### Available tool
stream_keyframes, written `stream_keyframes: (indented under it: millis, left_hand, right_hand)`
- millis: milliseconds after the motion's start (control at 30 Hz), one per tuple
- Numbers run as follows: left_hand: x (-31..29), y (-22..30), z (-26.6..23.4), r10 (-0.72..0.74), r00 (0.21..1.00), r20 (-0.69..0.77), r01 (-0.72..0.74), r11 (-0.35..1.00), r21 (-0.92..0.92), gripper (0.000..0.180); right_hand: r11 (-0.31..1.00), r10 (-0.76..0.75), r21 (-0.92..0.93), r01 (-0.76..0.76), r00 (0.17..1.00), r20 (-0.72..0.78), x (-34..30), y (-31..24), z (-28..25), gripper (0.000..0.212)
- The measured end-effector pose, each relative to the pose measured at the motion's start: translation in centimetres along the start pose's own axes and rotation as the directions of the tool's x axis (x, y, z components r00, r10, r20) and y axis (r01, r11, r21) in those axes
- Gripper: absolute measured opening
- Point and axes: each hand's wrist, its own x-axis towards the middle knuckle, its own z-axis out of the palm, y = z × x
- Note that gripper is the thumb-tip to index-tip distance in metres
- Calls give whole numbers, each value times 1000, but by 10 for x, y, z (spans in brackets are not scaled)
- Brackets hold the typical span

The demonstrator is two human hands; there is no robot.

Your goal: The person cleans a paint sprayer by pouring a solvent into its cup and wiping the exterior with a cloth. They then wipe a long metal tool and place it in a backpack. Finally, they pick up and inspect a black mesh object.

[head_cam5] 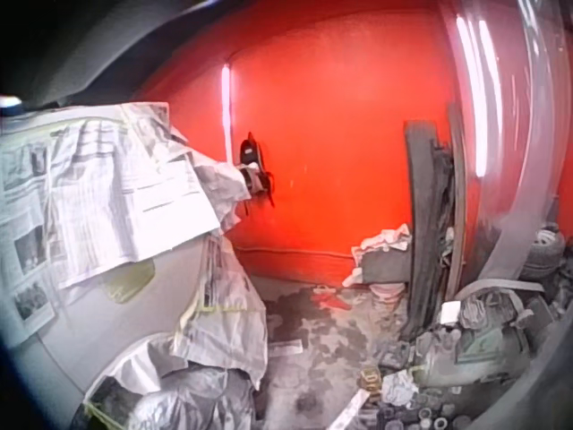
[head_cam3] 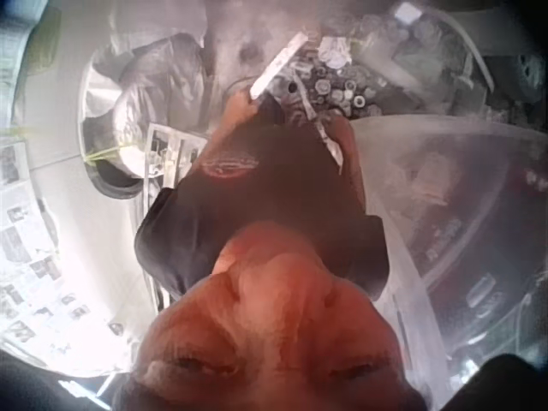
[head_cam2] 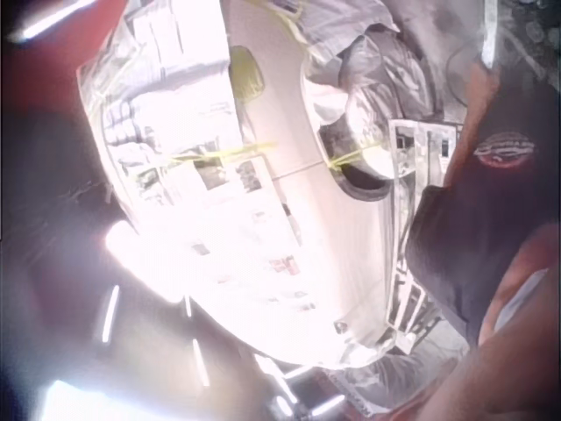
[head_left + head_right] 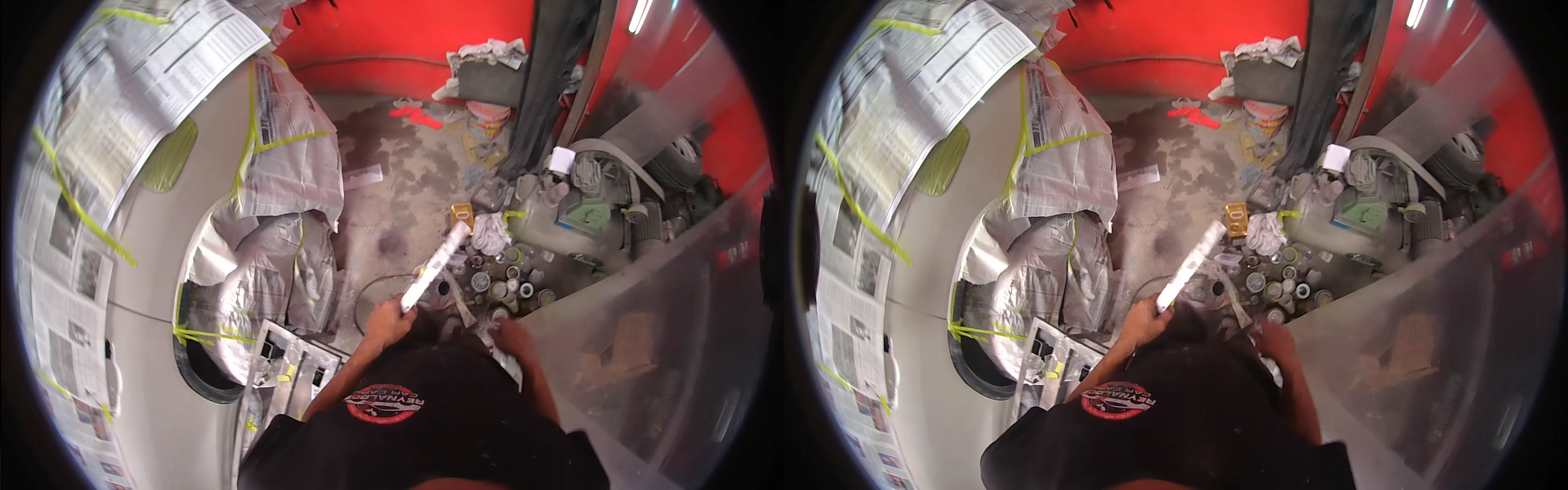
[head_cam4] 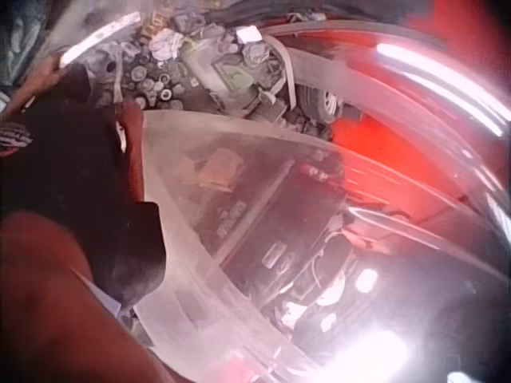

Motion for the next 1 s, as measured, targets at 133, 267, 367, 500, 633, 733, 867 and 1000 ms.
stream_keyframes:
  millis: [133, 267, 367, 500, 633, 733, 867, 1000]
  left_hand:
    - [77, -29, -29, -200, 976, -83, 184, 969, -162, 42]
    - [185, -50, -60, -313, 949, -41, 311, 949, -54, 47]
    - [276, -79, -66, -267, 963, -37, 266, 963, -38, 49]
    - [434, -136, -93, -167, 983, 71, 168, 986, -9, 58]
    - [555, -90, -208, 7, 999, 54, -3, 997, -81, 50]
    - [620, -68, -280, 0, 999, 54, 3, 998, -62, 47]
    - [696, -72, -320, 5, 998, -56, -14, 988, -153, 45]
    - [778, -104, -319, -92, 990, -106, 46, 924, -379, 40]
  right_hand:
    - [966, -130, 199, 163, 977, -172, 113, -32, -96, 34]
    - [982, -95, 140, 124, 976, -196, 209, -70, -156, 33]
    - [962, -83, 253, 107, 991, -104, 290, -88, -142, 36]
    - [980, -113, 164, 115, 993, -25, 422, -150, -114, 34]
    - [881, -229, 334, 334, 920, -317, 525, -262, -201, 18]
    - [910, -172, 280, 305, 894, -414, 614, -308, -257, 23]
    - [882, -203, 296, 367, 862, -465, 721, -359, -325, 37]
    - [726, -393, 316, 611, 746, -538, 841, -395, -349, 40]
